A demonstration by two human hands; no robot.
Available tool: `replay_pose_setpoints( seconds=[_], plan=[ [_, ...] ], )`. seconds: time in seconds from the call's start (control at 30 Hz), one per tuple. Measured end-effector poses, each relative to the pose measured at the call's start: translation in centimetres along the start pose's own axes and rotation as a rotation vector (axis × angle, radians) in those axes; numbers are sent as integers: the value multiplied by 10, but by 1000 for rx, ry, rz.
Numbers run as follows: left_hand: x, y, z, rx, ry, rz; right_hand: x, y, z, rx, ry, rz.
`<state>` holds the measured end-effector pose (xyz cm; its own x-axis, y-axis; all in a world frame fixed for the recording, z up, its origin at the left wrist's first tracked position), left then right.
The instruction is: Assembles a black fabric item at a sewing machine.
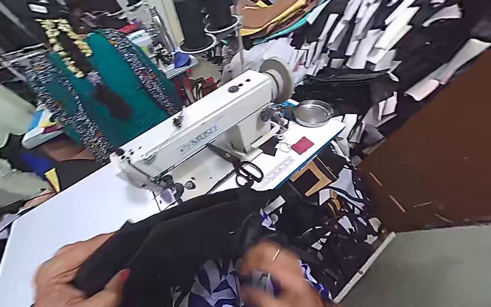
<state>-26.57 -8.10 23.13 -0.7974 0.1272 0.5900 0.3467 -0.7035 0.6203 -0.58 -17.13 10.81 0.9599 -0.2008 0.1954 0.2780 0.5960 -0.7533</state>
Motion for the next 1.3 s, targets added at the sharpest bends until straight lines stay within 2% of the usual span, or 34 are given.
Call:
replay_pose_setpoints(
  seconds=[0.03, 0.07, 0.1, 0.17, 0.23, 0.3, 0.37, 0.4, 0.43, 0.53, 0.63, 0.73, 0.83, 0.9, 1.0, 1.1, 1.2, 1.3],
  plan=[
    [22, 6, -19, -19, 54, 65, 6, 21, 20, 44, 45, -187],
    [42, 8, -39, -51, 115, 88, 4, 47, 39, 62, -9, -293],
    [60, 9, -60, -68, 181, 77, -5, 71, 53, 47, -141, -305],
    [93, 12, -95, -18, 323, 133, -31, 105, 69, -69, -529, -216],
    [123, 0, -131, 127, 475, 220, -59, 125, 76, -120, -849, -234],
    [143, -35, -176, 393, 619, 444, -75, 140, 89, -222, -959, -243],
    [144, -76, -213, 767, 514, 691, -84, 154, 111, -367, -841, -231],
    [133, -92, -223, 852, 459, 754, -92, 162, 125, -415, -769, -257],
    [112, -107, -226, 842, 394, 791, -101, 172, 138, -442, -710, -289],
    [20, -140, -198, 600, 199, 709, -131, 201, 163, -443, -585, -400],
    [-51, -158, -179, 695, 26, 642, -141, 203, 172, -384, -486, -501],
    [-59, -159, -186, 711, 112, 708, -120, 194, 166, -317, -441, -574],
    [-57, -150, -190, 651, 208, 655, -49, 185, 151, -318, -281, -606],
    [-55, -136, -182, 602, 258, 613, 4, 187, 144, -377, -161, -747],
    [-59, -126, -158, 533, 265, 549, 59, 209, 144, -498, -133, -953],
    [-69, -138, -126, 474, 201, 548, 69, 226, 149, -526, -222, -1063],
    [-81, -158, -99, 509, 93, 532, 67, 229, 156, -490, -283, -1098],
    [-98, -180, -95, 579, 18, 573, 66, 212, 153, -348, -153, -1018]
  ],
)
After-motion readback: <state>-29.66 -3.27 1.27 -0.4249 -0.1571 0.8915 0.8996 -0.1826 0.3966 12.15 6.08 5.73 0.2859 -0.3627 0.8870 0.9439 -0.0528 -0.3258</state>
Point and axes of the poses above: each hand's wrist, its own z-axis towards the middle knuckle, its own x-axis out of the back of the hand, y = z × x, the point moved 4 cm from there along z, towards the middle knuckle, and after that the axes turned 3 degrees about y, right-handed, at the moved point
